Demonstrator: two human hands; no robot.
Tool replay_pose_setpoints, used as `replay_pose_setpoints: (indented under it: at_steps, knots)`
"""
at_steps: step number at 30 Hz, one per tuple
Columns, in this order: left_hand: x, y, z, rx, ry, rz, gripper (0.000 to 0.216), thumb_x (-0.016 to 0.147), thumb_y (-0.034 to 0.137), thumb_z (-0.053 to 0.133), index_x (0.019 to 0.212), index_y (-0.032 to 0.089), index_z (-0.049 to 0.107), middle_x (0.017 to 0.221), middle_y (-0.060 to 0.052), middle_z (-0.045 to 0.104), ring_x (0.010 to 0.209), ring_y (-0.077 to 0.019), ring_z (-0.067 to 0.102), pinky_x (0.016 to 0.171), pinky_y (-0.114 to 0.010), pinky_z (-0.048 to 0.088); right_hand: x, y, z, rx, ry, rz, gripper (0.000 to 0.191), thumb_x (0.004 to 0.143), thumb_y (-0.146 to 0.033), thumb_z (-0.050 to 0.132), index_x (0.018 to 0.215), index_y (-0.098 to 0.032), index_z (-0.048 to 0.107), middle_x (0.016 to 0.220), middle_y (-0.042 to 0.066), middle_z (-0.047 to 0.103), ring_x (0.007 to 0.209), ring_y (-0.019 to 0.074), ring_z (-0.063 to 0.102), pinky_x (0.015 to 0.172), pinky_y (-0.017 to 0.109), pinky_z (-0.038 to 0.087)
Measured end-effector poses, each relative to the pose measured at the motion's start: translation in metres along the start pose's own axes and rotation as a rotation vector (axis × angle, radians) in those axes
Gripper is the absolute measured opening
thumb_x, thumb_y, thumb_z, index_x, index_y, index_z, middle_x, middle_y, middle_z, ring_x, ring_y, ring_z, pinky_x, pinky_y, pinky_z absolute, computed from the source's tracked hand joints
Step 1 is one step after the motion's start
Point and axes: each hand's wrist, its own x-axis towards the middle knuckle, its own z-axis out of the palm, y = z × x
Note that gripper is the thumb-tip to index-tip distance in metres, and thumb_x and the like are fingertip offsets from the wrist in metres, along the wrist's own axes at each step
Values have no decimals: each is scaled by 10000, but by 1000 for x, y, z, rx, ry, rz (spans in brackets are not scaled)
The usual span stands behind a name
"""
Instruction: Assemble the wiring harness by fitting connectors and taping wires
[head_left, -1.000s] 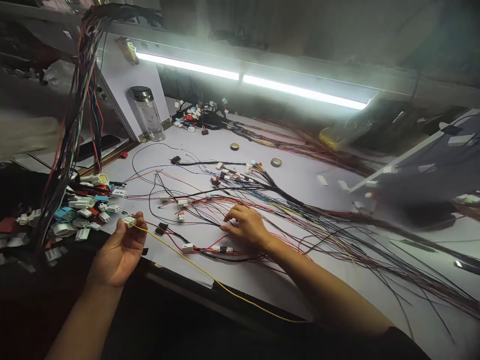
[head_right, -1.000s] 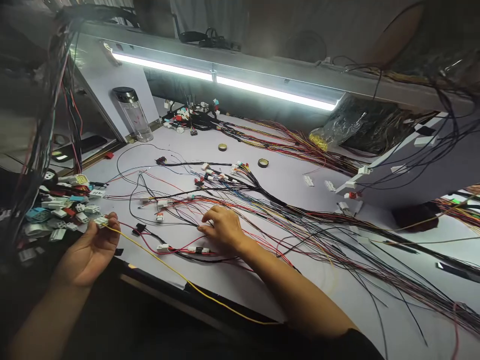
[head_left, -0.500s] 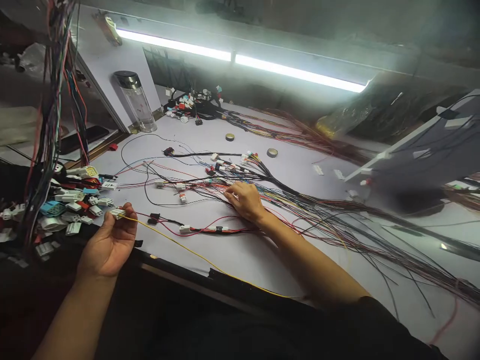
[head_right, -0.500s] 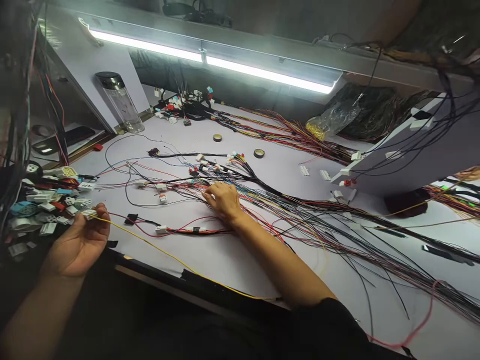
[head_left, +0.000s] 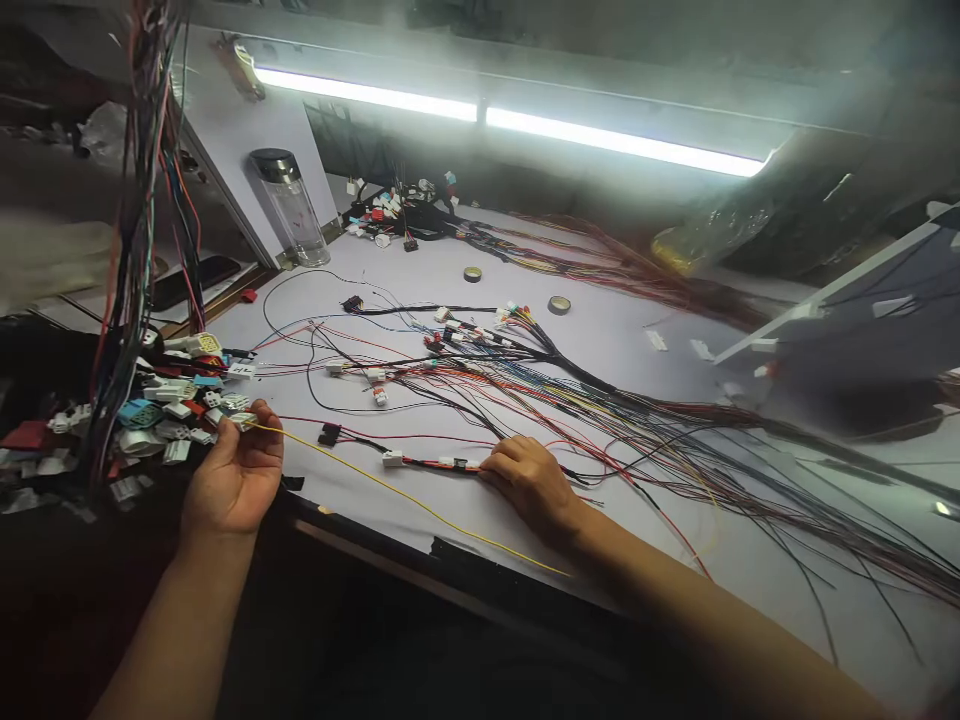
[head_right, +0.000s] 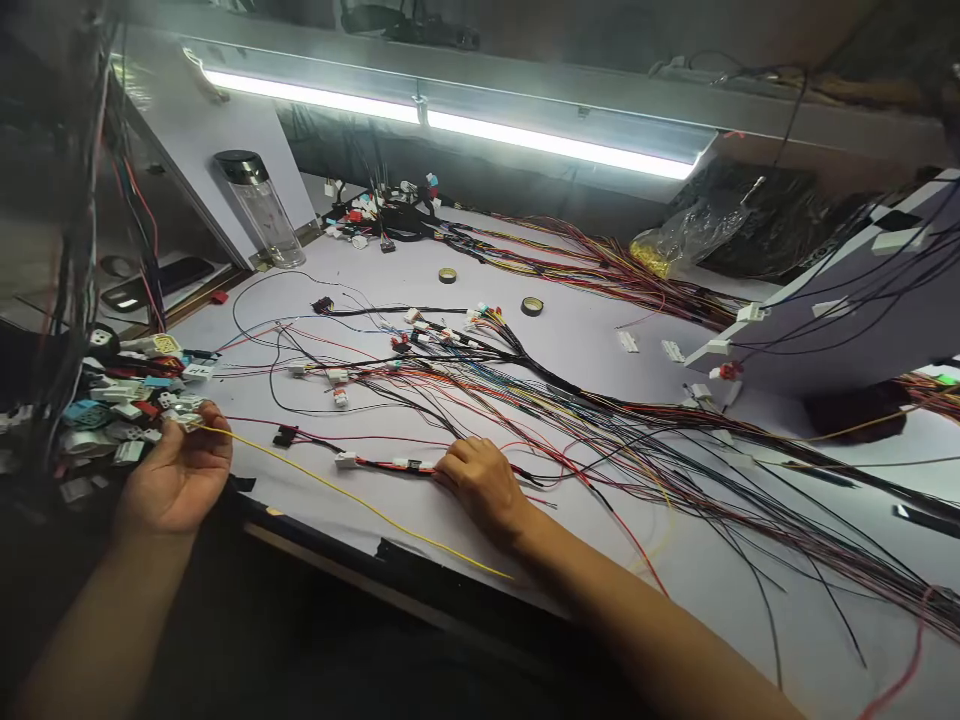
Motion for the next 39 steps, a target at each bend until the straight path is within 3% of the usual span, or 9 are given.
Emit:
replay_pose_setpoints:
  at_steps: [4,9,13,16,22,29,33,39]
  knots:
    - [-1,2,-2,6,7,6,297,995,183,355,916,154,640,822,-51,711,782,-101,699,773,-168,575,5,-3,-4,63,71,-17,175,934,-328,563,986,-203,675,943,79,681,870,181,570,771,311,421]
    - [-3,2,-3,-7,0,12,303,993,172,341,947,129,638,831,-62,706,790,-105,694,781,-173,571,24,-8,2,4,91,11,292,947,-296,541,1218,-203,595,1164,92,671,1045,210,564,863,346,388]
    - [-5,3,-3,-43,4,-4,308,994,190,335,1008,100,629,829,-75,705,787,-114,690,766,-183,576,36,-5,7,-11,-8,84,183,962,-307,524,956,-214,682,934,48,718,852,168,592,796,335,324]
    - [-8,3,-1,-40,30,-7,301,990,186,344,983,108,635,817,-75,700,788,-117,689,760,-183,574,34,1,4,30,-69,92,278,984,-310,481,802,-199,657,820,21,698,743,131,579,746,317,294]
    - [-7,-4,4,-39,59,-34,313,990,164,349,823,124,611,765,-53,673,733,-97,680,708,-165,568,18,7,-12,-10,-6,12,296,993,-299,452,785,-193,634,761,21,682,663,119,564,718,317,282]
    - [-1,-20,3,-40,24,-66,320,985,154,346,812,129,615,780,-48,668,682,-79,659,688,-163,582,5,6,-13,-55,23,29,282,975,-294,490,761,-195,644,727,15,669,648,113,567,730,315,303]
    - [-2,-28,-2,6,-7,-95,342,985,152,336,834,124,641,791,-49,672,683,-81,658,698,-172,589,12,11,-19,69,-24,65,262,976,-308,472,832,-217,671,781,17,686,718,128,600,723,299,339]
    - [-3,-29,-6,16,-5,-105,351,987,167,333,855,125,656,789,-44,670,663,-77,655,688,-163,585,42,25,-26,211,67,81,240,973,-312,470,912,-208,678,869,50,707,807,162,618,751,292,414]
